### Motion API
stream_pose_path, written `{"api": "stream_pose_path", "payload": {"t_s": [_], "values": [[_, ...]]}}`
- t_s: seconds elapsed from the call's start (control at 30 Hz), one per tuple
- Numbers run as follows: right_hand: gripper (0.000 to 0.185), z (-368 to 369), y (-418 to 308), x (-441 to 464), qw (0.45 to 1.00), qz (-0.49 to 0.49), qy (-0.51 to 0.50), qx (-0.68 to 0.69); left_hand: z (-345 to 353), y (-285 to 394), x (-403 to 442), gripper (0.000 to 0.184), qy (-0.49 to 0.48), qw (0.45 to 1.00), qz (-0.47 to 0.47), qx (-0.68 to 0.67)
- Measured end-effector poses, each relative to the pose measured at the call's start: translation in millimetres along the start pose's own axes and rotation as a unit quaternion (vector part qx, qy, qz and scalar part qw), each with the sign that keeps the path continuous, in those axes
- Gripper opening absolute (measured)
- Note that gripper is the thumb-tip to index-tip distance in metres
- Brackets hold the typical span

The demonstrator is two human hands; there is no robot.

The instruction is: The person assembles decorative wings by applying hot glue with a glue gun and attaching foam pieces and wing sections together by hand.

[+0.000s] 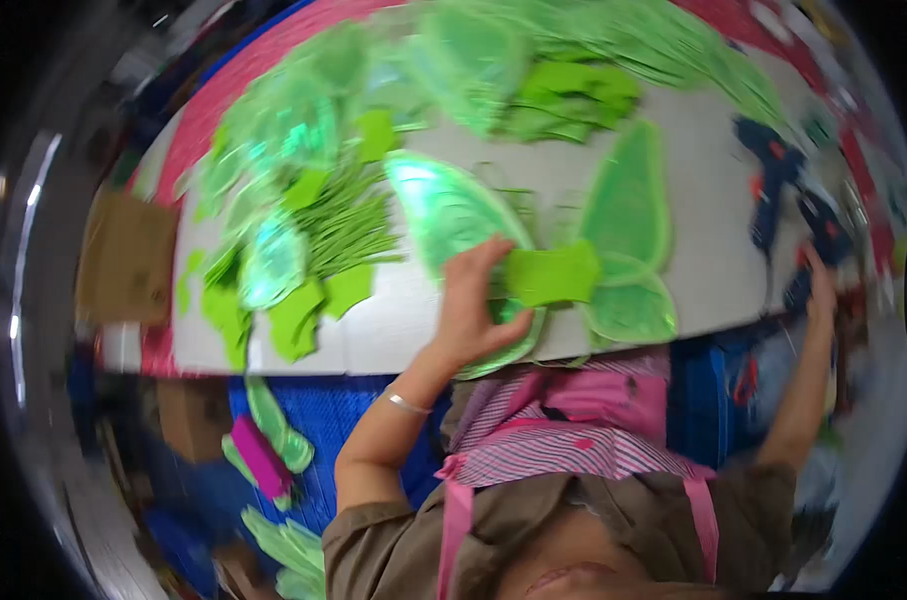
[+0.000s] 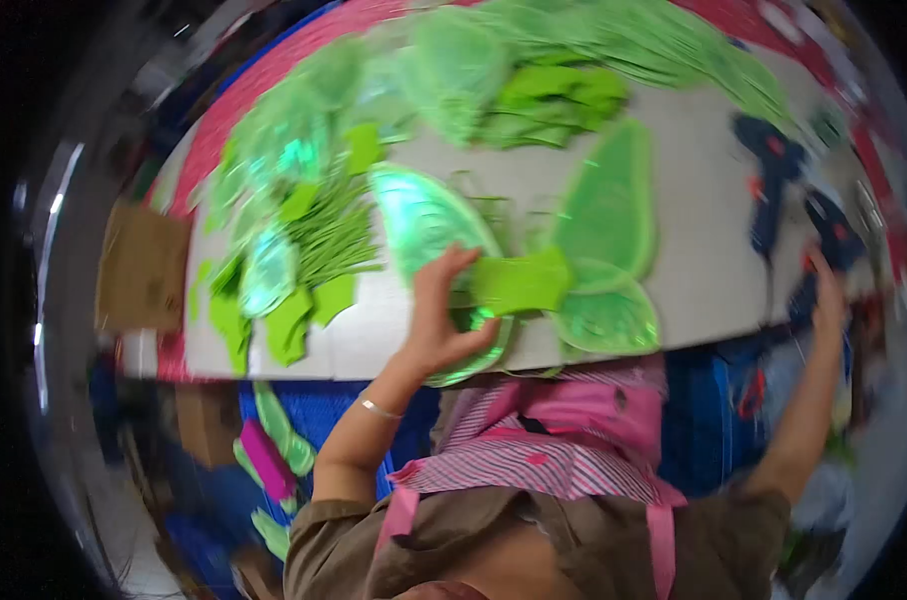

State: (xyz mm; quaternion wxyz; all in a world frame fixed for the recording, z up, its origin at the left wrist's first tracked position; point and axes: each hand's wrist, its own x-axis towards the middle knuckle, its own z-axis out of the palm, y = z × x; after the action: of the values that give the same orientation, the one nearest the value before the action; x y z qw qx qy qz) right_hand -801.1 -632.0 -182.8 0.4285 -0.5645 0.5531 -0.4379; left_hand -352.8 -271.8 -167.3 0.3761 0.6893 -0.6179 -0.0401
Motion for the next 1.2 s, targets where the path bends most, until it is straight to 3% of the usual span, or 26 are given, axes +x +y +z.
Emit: {"api": "stream_pose_path", "payload": {"t_s": [0.13,0.17,0.23,0.3,0.37,0.43,0.53,0.63,0.67,0.7,0.73,0.8,0.87,0.93,1.03,1.13,1.2], "values": [[0.042,-19.7,6.6,16.4,0.988,0.132,-0.036,-0.076,-22.4,5.1,-4.6,0.086,0.036,0.998,-0.002,-0.042],[0.047,-22.7,3.8,8.0,0.995,0.033,-0.024,-0.093,-29.0,2.7,-7.9,0.081,0.051,0.998,-0.005,-0.042],[0.049,-65.3,29.5,9.1,0.956,-0.111,0.058,-0.265,-51.7,-24.7,-23.5,0.061,0.143,0.989,-0.039,0.014],[0.046,-80.7,24.5,-19.5,0.947,-0.131,0.128,-0.264,-87.9,-63.7,-28.3,0.045,0.206,0.964,-0.162,0.051],[0.041,-64.8,10.8,-41.5,0.965,-0.123,0.129,-0.194,-126.4,-101.7,-14.3,0.034,0.242,0.936,-0.138,0.214],[0.036,-45.0,-1.5,-54.4,0.972,-0.132,0.114,-0.16,-151.4,-131.5,0.9,0.025,0.213,0.892,-0.113,0.384],[0.026,-13.1,-15.6,-72.7,0.967,-0.174,0.047,-0.178,-163.5,-174.0,-3.7,0.015,0.11,0.89,-0.177,0.406],[0.023,44.9,-73.9,-105.2,0.956,-0.21,-0.028,-0.204,-176.2,-183.6,-1.6,0.01,0.278,0.937,-0.17,0.122],[0.019,70.5,-99.0,-111.7,0.961,-0.194,-0.045,-0.19,-185.4,-194.5,0.1,0.013,0.316,0.926,-0.203,0.025],[0.018,96.4,-120.8,-115.4,0.967,-0.175,-0.087,-0.164,-195.1,-198.2,7.4,0.013,0.392,0.894,-0.164,-0.144],[0.017,123.3,-141.0,-121.1,0.97,-0.153,-0.132,-0.138,-209.5,-192.6,16.1,0.014,0.382,0.904,-0.154,-0.113],[0.014,187.2,-182.3,-147.9,0.943,-0.209,-0.206,-0.156,-228.5,-176.6,22.1,0.016,0.334,0.928,-0.163,-0.021],[0.018,230.3,-210.4,-168.3,0.859,-0.347,-0.305,-0.22,-230.5,-175.3,18.9,0.023,0.224,0.954,-0.181,0.087],[0.022,264.4,-224.9,-185.0,0.816,-0.38,-0.388,-0.195,-219.0,-167.5,6.6,0.036,0.112,0.957,-0.192,0.184],[0.022,304.1,-225.3,-199.0,0.762,-0.425,-0.464,-0.15,-198.8,-169.8,-4.9,0.033,-0.031,0.93,-0.202,0.305],[0.021,327.0,-229.1,-201.7,0.737,-0.441,-0.494,-0.139,-207.8,-186.2,2.9,0.03,0.209,0.954,-0.215,0.023],[0.021,328.6,-233.0,-202.3,0.739,-0.425,-0.504,-0.14,-217.9,-167.5,10.4,0.026,0.172,0.959,-0.188,0.124]]}}
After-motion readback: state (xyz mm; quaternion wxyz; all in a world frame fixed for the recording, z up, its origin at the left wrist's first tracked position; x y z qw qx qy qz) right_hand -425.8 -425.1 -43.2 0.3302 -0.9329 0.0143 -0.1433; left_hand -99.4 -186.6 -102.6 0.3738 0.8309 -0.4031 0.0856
